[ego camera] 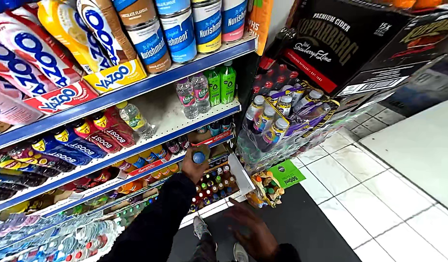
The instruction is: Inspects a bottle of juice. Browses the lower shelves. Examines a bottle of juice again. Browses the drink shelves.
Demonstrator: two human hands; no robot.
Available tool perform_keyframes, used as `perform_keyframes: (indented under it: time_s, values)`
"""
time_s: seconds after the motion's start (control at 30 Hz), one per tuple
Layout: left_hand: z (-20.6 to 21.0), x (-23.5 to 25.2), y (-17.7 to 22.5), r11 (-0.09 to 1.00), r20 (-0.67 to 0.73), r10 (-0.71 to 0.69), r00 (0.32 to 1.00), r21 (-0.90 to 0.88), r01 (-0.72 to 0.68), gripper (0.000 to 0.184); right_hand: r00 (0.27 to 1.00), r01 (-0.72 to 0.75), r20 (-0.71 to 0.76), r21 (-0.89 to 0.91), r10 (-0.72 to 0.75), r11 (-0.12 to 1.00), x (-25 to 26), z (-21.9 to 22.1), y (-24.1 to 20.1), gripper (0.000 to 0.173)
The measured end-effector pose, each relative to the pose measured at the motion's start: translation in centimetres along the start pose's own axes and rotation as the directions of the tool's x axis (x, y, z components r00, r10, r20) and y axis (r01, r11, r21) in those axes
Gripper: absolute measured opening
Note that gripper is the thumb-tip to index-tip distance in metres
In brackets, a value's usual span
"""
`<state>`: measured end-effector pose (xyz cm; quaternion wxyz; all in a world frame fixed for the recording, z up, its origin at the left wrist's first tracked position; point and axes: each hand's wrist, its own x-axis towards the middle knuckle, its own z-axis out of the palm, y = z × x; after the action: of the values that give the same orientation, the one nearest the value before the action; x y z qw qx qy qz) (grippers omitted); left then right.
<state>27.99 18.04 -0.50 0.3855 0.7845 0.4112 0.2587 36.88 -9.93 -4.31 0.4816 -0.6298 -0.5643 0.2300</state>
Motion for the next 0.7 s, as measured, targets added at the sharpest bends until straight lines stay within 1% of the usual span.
perform_keyframes:
  time_s: [0.07,0.17,0.23,0.37,0.47,0.6,0.7]
  values:
    - [1.0,2.4,-1.0,1.000,-0.016,0.028,0.999,0.006,-0.028,0.079,0.998,-0.054,0.024,0.031,0.054,0.998,-1.4,0.5,-0.2,0.029]
    - [2.5,5.3,-2.7,0.996,-0.020,0.068,0.998,0.066,-0.066,0.074,0.985,-0.164,0.063,0.092,0.158,0.982,-2.6,0.7,-1.3,0.025]
    - [3.5,6.7,-4.2,0.991,-0.022,0.076,0.997,0.108,-0.074,0.074,0.982,-0.182,0.070,0.118,0.174,0.976,-2.9,1.0,-1.3,0.025]
    - [4.9,8.4,-6.5,0.986,0.008,0.037,0.999,0.165,-0.038,0.077,0.974,-0.224,0.052,0.128,0.219,0.966,-2.6,0.8,-1.5,0.025]
    - [5.7,9.5,-7.5,0.982,0.017,-0.048,0.999,0.185,0.044,0.076,0.972,-0.235,0.027,0.119,0.234,0.965,-2.6,0.8,-1.2,0.025]
    - [5.8,10.4,-7.0,0.968,0.005,-0.100,0.995,0.230,0.096,0.079,0.959,-0.283,0.027,0.104,0.282,0.953,-3.1,0.9,-1.0,0.025]
    - [4.9,10.9,-4.8,0.956,0.008,-0.162,0.987,0.249,0.155,0.072,0.952,-0.307,0.035,0.104,0.305,0.946,-3.2,1.0,-1.0,0.026]
